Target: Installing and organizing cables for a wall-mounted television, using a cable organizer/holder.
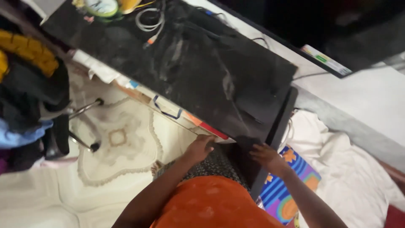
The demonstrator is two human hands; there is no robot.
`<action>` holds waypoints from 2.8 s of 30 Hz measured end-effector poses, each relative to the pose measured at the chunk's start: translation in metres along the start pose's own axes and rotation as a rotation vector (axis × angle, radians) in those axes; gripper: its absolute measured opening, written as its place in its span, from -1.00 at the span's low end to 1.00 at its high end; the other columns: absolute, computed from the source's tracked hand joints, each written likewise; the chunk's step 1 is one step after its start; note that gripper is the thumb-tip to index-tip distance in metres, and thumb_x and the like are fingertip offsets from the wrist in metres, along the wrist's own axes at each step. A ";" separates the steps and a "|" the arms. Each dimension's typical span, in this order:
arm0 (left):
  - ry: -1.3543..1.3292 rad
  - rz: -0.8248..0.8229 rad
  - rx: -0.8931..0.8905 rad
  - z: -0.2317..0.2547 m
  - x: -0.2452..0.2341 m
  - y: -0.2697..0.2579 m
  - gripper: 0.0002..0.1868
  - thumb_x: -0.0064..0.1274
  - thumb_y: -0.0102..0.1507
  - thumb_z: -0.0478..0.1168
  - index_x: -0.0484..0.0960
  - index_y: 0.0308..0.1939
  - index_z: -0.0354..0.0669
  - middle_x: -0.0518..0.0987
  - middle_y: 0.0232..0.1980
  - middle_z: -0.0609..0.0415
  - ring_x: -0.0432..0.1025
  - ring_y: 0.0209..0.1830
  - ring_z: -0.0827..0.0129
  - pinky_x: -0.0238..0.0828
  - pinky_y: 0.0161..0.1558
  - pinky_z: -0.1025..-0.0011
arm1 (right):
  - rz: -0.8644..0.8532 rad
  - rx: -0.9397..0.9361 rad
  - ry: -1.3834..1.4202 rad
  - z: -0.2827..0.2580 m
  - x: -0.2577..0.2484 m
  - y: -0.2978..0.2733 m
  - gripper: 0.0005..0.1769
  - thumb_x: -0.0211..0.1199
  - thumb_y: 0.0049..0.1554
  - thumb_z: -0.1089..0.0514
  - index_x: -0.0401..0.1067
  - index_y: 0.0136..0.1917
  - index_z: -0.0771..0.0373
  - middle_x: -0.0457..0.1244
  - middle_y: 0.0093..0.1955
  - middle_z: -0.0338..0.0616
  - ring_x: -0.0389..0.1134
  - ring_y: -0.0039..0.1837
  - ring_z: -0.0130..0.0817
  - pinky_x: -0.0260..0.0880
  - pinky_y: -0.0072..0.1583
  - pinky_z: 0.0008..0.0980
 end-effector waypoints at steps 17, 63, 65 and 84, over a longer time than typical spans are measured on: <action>0.332 -0.290 0.762 0.092 0.090 0.092 -0.64 -0.03 0.39 -0.26 0.54 0.26 -0.26 0.45 0.35 -0.18 0.39 0.28 -0.07 0.37 0.21 0.08 | 1.079 1.169 1.235 0.016 0.073 0.061 -0.10 -0.14 0.35 -0.30 -0.16 0.66 0.38 -0.14 0.63 0.29 -0.10 0.62 0.07 -0.09 0.56 -0.12; 0.085 -0.020 1.336 0.207 0.040 0.090 -0.66 0.07 0.31 -0.13 0.46 0.12 -0.14 0.44 0.21 -0.13 0.33 0.27 -0.07 0.14 0.26 -0.08 | 1.752 0.745 2.425 -0.043 -0.012 -0.060 -0.49 0.01 0.19 0.10 0.39 0.32 0.39 0.36 0.13 0.08 0.36 0.14 -0.10 0.34 0.22 -0.14; 0.002 -0.062 1.365 0.247 0.021 0.077 -0.71 0.00 0.40 -0.15 0.45 0.16 -0.15 0.46 0.22 -0.12 0.36 0.29 -0.04 0.18 0.33 -0.05 | 2.003 0.750 2.331 -0.028 -0.039 -0.081 -0.53 -0.02 0.22 0.07 0.35 0.32 0.32 0.34 0.16 0.00 0.36 0.17 -0.15 0.34 0.24 -0.17; 0.282 0.370 1.965 0.652 -0.188 0.083 -0.75 0.10 0.29 -0.23 0.71 0.05 -0.04 0.64 0.06 0.16 0.43 0.29 0.21 0.16 0.40 -0.02 | 2.146 0.266 0.981 0.132 -0.480 -0.266 -0.53 0.21 0.20 0.29 0.30 0.37 0.33 0.34 0.14 -0.13 0.39 0.09 -0.46 0.41 0.10 -0.48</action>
Point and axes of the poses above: each hand's wrist, its own y-axis towards the middle knuckle, its own x-axis out of the palm, z = x × y, the point moved 5 cm from there along y, towards the middle knuckle
